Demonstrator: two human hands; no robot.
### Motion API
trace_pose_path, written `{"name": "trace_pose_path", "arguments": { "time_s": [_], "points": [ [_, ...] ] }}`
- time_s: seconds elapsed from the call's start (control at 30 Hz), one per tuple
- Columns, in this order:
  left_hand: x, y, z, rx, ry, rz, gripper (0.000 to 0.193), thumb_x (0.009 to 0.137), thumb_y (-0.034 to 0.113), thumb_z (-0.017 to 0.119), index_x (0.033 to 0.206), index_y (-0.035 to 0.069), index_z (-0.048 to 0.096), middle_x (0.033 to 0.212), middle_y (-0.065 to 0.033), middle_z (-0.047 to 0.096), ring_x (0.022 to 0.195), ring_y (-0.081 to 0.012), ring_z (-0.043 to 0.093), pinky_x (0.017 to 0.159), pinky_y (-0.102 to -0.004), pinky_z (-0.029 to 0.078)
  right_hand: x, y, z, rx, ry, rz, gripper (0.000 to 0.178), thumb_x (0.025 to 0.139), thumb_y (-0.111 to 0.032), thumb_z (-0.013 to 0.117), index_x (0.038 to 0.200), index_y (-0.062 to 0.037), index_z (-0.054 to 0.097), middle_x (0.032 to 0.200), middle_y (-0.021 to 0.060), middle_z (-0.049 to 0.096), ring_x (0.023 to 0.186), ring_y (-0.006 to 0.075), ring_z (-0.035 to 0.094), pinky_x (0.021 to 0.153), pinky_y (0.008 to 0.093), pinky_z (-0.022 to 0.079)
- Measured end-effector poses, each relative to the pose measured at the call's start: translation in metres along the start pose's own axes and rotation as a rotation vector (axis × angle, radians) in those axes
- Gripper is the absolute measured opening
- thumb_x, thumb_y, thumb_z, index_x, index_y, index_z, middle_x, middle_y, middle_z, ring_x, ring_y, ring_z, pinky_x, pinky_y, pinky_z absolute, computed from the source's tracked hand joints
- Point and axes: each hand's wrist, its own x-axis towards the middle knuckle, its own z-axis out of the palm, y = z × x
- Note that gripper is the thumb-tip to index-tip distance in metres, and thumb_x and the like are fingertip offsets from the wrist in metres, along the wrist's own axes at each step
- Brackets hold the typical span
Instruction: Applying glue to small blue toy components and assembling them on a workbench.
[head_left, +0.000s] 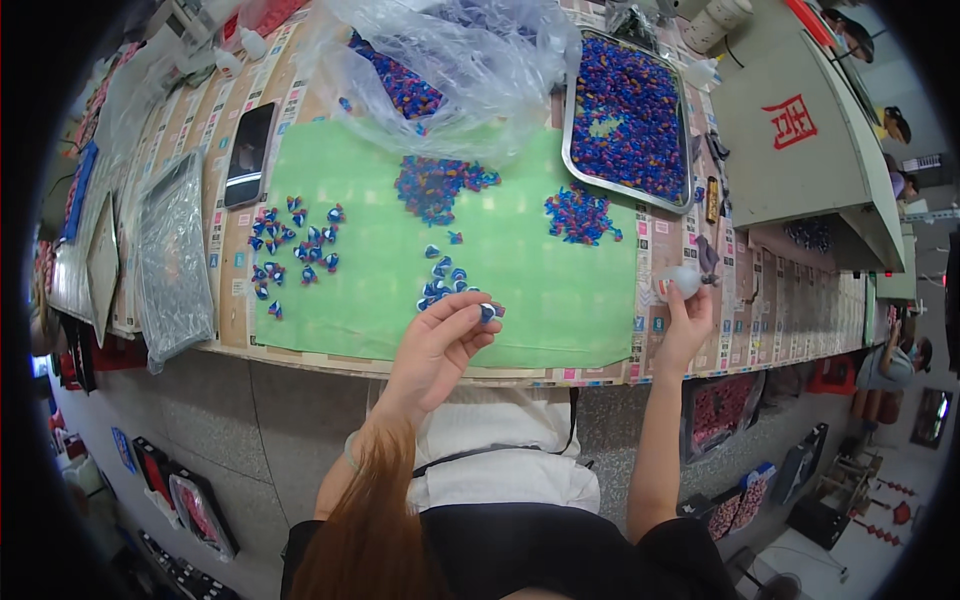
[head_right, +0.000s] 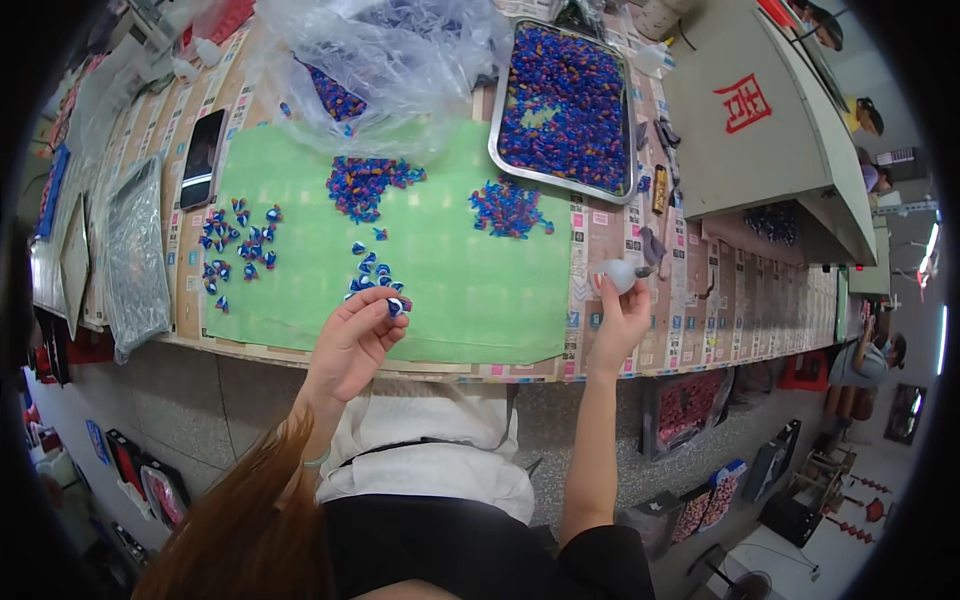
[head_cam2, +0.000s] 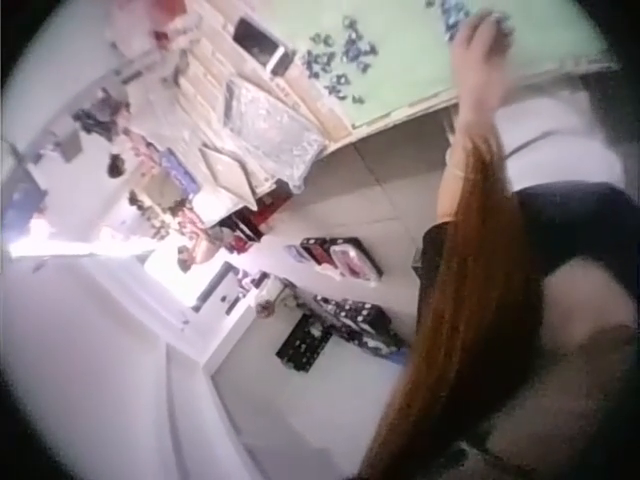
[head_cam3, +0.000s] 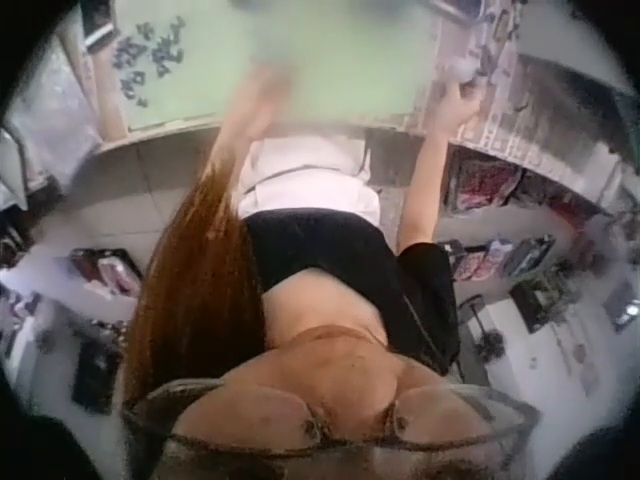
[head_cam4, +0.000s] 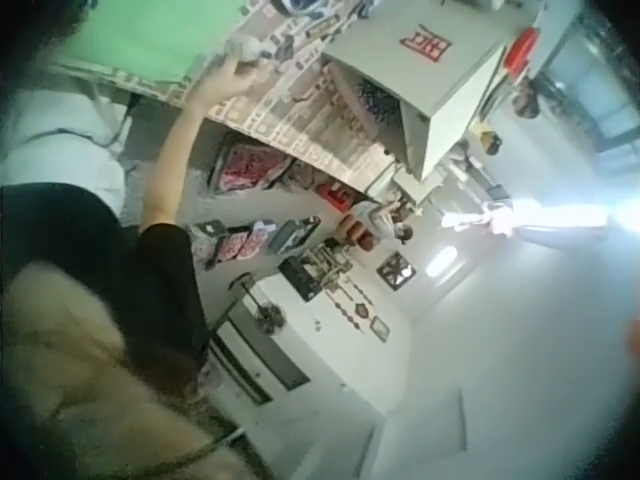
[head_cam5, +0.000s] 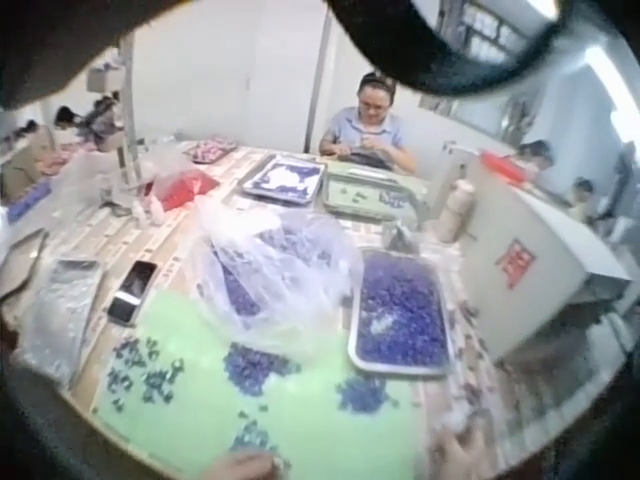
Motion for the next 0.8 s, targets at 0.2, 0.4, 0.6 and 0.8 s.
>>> {"name": "trace_pose_path", "arguments": {
  "time_s": [0.2,0.4,0.6,0.8],
  "points": [
    [0.006,-0.006,-0.003,-0.028,-0.02,-0.001,0.015,0.082,0.006,0.048,0.095,0.002,0.052,0.085,-0.0063,0.057,0.077,-0.013,0.056,0.069,-0.0239,0.046,-0.05,-0.055,0.033,0.286,-0.323,0.367,0.027,0.074,-0.001,0.052,0.1,0.0007,0.045,0.088,0.0066,0.053,0.079,0.0157,0.053,0.066,0.0268,0.044],
    [0.004,-0.006,-0.005,-0.019,-0.008,-0.007,0.014,0.081,0.006,0.049,0.095,0.003,0.053,0.083,-0.0049,0.057,0.076,-0.0118,0.056,0.069,-0.0234,0.046,-0.086,-0.076,0.062,0.227,-0.432,0.166,0.029,0.066,0.001,0.062,0.09,-0.0015,0.046,0.088,0.0067,0.05,0.078,0.0116,0.049,0.067,0.0208,0.041],
    [0.003,-0.008,-0.011,-0.015,-0.016,0.012,0.014,0.081,0.006,0.05,0.093,0.001,0.053,0.083,-0.0047,0.057,0.072,-0.0101,0.055,0.069,-0.0222,0.045,-0.094,-0.085,0.067,0.106,-0.44,-0.144,0.031,0.064,-0.006,0.066,0.087,-0.0017,0.046,0.086,0.0048,0.044,0.076,0.0107,0.044,0.067,0.021,0.036],
    [0.001,-0.006,-0.011,-0.024,-0.019,-0.011,0.013,0.081,0.006,0.05,0.093,0.001,0.053,0.08,-0.0032,0.055,0.071,-0.0092,0.053,0.068,-0.0219,0.044,-0.097,-0.088,0.073,0.002,-0.451,-0.102,0.028,0.064,-0.009,0.066,0.082,-0.0018,0.045,0.079,0.0027,0.043,0.072,0.0096,0.041,0.067,0.0206,0.033]
  ]
}}
